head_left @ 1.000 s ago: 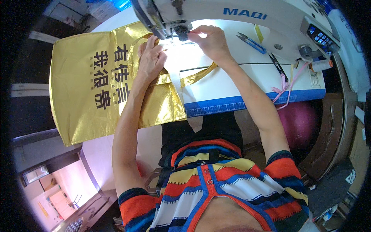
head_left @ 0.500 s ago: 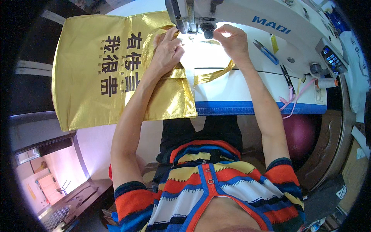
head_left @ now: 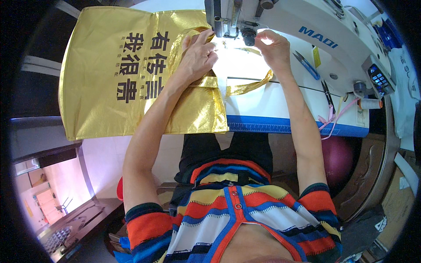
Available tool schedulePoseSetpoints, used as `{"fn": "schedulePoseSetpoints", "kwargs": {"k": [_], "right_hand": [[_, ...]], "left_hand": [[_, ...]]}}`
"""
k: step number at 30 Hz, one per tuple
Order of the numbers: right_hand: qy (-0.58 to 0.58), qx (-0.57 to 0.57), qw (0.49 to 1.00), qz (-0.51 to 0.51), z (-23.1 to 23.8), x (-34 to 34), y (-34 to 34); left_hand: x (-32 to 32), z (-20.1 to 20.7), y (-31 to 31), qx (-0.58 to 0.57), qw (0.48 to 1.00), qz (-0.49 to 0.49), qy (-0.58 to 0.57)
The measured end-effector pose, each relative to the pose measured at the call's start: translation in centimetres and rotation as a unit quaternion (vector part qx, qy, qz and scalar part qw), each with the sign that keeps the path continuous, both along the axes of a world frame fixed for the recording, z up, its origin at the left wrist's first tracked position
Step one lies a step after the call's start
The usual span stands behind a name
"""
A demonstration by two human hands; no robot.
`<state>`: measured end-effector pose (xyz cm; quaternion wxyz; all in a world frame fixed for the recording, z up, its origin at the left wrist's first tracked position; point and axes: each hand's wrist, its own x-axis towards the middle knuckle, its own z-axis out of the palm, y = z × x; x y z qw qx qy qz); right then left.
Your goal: The person attaches a strap to a gold-colored bag by hand-feeding the fabric under the needle of a sewing machine.
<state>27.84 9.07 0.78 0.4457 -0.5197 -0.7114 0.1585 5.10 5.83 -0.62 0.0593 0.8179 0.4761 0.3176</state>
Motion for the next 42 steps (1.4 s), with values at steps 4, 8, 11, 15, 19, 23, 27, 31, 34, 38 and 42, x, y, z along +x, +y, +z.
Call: {"fn": "schedulePoseSetpoints", "kwargs": {"k": [4, 8, 11, 15, 19, 23, 27, 31, 34, 38, 42], "right_hand": [[-0.062, 0.017, 0.998, -0.001, 0.9, -0.1, -0.3], [-0.077, 0.025, 0.997, -0.007, 0.6, 0.0, -0.2], [-0.070, 0.021, 0.997, -0.006, 0.5, 0.1, -0.1], [-0.007, 0.004, 1.000, 0.025, -0.2, 0.3, 0.4], [-0.006, 0.010, 1.000, 0.022, -0.4, 0.3, 0.6], [0.009, 0.008, 1.000, 0.025, -0.8, 0.3, 0.7], [0.005, 0.010, 1.000, 0.027, -0.8, 0.3, 0.8], [0.001, 0.015, 0.999, 0.032, -0.7, 0.3, 0.6], [0.017, 0.012, 0.999, 0.037, -0.8, 0.3, 0.6], [0.012, 0.017, 0.999, 0.038, -1.0, 0.3, 0.5], [0.003, 0.024, 0.998, 0.050, -1.1, 0.3, 0.5]], "left_hand": [[-0.1, 0.1, 0.0, -0.003, 1.000, 0.003, 0.009], [0.0, 0.1, 0.0, -0.005, 1.000, -0.001, 0.009], [0.0, 0.2, -0.2, -0.018, 1.000, -0.005, -0.010], [-0.1, 0.2, 0.1, -0.008, 1.000, -0.001, 0.021], [-0.1, -0.2, 0.2, 0.010, 1.000, -0.006, 0.008], [-0.1, -0.1, 0.2, -0.018, 1.000, 0.004, 0.004], [-0.2, -0.1, 0.4, -0.037, 0.999, 0.013, 0.022], [-0.2, -0.2, 0.4, -0.039, 0.999, 0.018, 0.024], [-0.2, -0.3, 0.5, -0.034, 0.999, 0.016, 0.017], [-0.1, -0.1, 0.3, -0.047, 0.999, 0.017, 0.012], [-0.2, -0.2, 0.4, -0.035, 0.999, 0.013, 0.005]]}}
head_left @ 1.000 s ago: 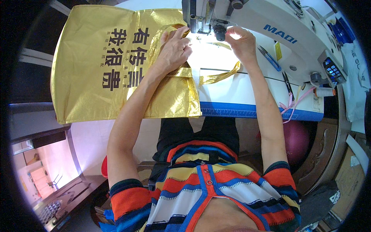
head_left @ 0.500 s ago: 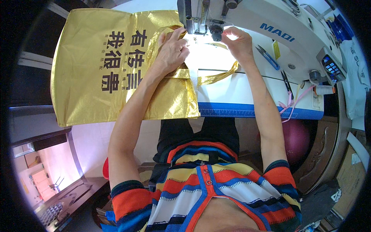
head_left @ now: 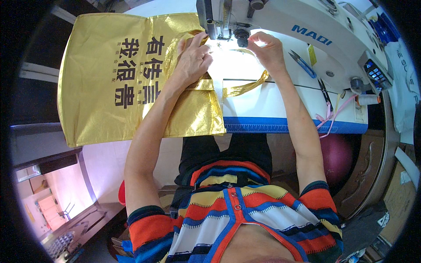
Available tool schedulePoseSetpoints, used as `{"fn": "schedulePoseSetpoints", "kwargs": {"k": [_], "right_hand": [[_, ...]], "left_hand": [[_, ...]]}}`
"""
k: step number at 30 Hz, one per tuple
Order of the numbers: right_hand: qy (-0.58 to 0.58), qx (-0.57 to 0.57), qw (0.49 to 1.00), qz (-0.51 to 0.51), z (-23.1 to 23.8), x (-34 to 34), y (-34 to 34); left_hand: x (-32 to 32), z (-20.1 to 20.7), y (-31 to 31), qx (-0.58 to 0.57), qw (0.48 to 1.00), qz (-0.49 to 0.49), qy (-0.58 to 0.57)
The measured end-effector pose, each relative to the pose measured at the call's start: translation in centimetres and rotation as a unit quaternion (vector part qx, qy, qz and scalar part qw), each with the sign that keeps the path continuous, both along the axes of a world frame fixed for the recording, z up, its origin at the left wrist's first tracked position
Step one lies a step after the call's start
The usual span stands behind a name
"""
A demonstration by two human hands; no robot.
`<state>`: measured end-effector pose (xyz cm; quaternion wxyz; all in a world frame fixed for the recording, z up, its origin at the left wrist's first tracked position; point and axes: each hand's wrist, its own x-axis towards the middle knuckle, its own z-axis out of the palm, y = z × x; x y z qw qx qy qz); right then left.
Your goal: The person attaches a strap to a gold-colored bag by hand-feeding the fabric under the needle of a sewing machine.
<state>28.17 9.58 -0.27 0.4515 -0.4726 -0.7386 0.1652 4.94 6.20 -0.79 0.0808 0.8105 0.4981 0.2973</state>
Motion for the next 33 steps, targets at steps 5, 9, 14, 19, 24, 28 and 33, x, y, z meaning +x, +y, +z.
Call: {"fn": "schedulePoseSetpoints", "kwargs": {"k": [5, 9, 14, 19, 24, 28, 33], "right_hand": [[-0.053, -0.046, 0.997, 0.015, 0.2, 0.3, -0.4], [-0.094, 0.012, 0.995, 0.008, -0.5, 0.7, -0.3], [-0.061, 0.006, 0.998, 0.017, -0.6, 0.7, -0.2], [-0.004, 0.047, 0.999, 0.024, 0.0, 0.0, -0.9], [-0.020, 0.056, 0.998, 0.010, 0.3, -0.1, -1.2], [-0.018, 0.055, 0.998, 0.011, 0.4, -0.2, -1.3], [-0.038, 0.047, 0.998, 0.006, 0.5, -0.2, -1.4]], "left_hand": [[-0.1, -0.1, 0.0, 0.006, 1.000, 0.005, 0.008], [0.0, -0.1, 0.1, 0.004, 1.000, 0.006, 0.004], [0.2, 0.1, 0.0, 0.009, 1.000, 0.003, -0.006], [0.3, 0.4, -0.3, 0.010, 1.000, 0.002, -0.018], [-0.1, -0.2, 0.4, -0.001, 1.000, 0.006, -0.004], [0.0, -0.4, 0.4, 0.010, 1.000, -0.005, -0.010], [-0.1, -0.3, 0.4, 0.004, 1.000, 0.007, 0.011]]}}
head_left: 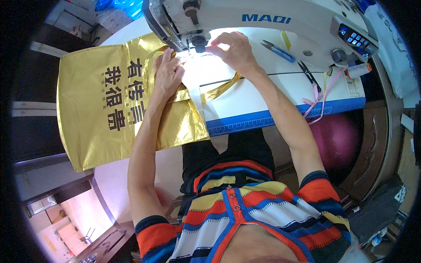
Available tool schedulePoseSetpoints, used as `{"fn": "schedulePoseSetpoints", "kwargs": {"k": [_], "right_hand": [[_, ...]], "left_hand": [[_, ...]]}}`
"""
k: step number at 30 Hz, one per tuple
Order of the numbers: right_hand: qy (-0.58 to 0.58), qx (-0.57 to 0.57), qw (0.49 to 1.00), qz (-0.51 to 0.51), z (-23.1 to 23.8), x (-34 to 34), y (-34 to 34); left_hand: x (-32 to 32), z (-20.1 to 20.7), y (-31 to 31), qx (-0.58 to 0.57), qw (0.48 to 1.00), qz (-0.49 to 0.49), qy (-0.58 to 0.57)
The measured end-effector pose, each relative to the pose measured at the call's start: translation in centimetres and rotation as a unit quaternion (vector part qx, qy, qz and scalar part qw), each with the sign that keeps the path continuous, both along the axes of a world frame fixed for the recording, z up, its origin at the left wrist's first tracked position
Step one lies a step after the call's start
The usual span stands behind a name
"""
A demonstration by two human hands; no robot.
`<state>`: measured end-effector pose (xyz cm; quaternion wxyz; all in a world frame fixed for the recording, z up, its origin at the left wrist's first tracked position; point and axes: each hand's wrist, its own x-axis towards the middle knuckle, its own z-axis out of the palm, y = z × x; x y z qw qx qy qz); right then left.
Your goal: The person attaches a strap to a gold-colored bag by hand-feeding the fabric under the needle of a sewing machine.
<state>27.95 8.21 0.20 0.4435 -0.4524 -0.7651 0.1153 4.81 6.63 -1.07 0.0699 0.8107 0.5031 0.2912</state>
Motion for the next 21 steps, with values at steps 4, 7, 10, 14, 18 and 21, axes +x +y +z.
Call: {"fn": "schedulePoseSetpoints", "kwargs": {"k": [4, 7, 10, 14, 18, 21], "right_hand": [[-0.006, -0.005, 1.000, 0.000, 0.3, -0.3, -0.1], [-0.009, 0.025, 0.999, -0.017, 0.4, -0.5, -0.4], [-0.009, 0.026, 1.000, -0.014, 0.5, -0.4, -0.4], [0.006, 0.034, 0.999, -0.015, 0.5, -0.6, -0.3], [-0.005, 0.008, 1.000, -0.015, 0.0, -0.2, 0.1], [-0.005, 0.016, 1.000, -0.016, -0.4, -0.3, 0.3]], "left_hand": [[0.0, 0.0, 0.0, 0.001, 1.000, -0.002, 0.001], [0.1, 0.0, -0.1, 0.008, 1.000, -0.003, -0.004], [0.0, 0.1, 0.0, -0.001, 1.000, 0.005, 0.007], [0.0, 0.1, -0.1, 0.000, 1.000, 0.000, -0.007], [0.2, 0.2, 0.0, -0.005, 1.000, 0.004, 0.000], [0.2, 0.1, 0.0, 0.008, 1.000, 0.001, -0.001]]}}
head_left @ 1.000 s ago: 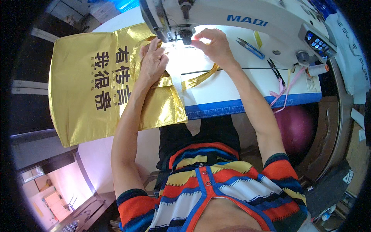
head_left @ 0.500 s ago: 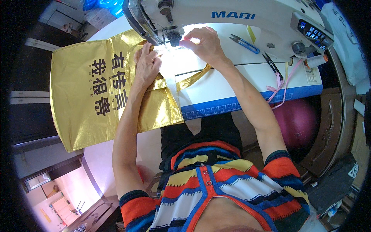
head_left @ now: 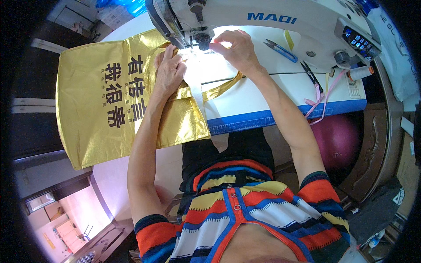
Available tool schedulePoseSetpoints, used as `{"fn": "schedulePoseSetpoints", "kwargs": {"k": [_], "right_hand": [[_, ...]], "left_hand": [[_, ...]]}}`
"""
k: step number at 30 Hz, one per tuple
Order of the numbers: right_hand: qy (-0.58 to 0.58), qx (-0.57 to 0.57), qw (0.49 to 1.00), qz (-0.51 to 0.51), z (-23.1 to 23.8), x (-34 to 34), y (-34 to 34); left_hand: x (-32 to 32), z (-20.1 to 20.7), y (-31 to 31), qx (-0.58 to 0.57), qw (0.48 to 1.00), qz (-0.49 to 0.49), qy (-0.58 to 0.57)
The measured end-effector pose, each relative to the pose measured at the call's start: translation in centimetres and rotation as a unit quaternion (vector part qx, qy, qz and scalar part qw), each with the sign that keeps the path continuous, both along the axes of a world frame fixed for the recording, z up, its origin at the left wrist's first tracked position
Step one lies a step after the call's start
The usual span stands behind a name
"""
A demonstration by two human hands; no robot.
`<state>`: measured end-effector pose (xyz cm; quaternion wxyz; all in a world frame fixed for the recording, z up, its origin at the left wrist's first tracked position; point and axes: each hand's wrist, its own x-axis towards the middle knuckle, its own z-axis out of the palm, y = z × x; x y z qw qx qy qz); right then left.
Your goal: The person attaches a strap to a gold-colored bag by hand-feeding the fabric under the needle of a sewing machine.
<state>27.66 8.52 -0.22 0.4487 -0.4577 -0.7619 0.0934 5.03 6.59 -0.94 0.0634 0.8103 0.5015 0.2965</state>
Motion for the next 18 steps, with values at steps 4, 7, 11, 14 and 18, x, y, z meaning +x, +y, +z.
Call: {"fn": "schedulePoseSetpoints", "kwargs": {"k": [4, 7, 11, 14, 18], "right_hand": [[-0.004, 0.000, 1.000, 0.010, 0.03, 0.11, 0.11], [-0.005, 0.001, 1.000, 0.009, 0.33, -0.14, -0.07], [0.003, 0.018, 1.000, -0.006, 0.45, -0.17, -0.23], [0.002, 0.001, 1.000, -0.001, 0.50, -0.03, -0.31], [0.024, 0.011, 1.000, 0.011, 0.33, -0.20, -0.15]], "left_hand": [[0.01, 0.41, -0.26, -0.020, 1.000, 0.002, -0.002], [-0.01, 0.11, -0.17, -0.007, 1.000, -0.006, -0.025], [-0.01, 0.29, -0.16, -0.012, 1.000, -0.007, -0.023], [0.16, 0.56, -0.39, -0.006, 1.000, -0.008, -0.029], [0.09, 0.47, -0.45, -0.003, 0.999, -0.005, -0.033]]}}
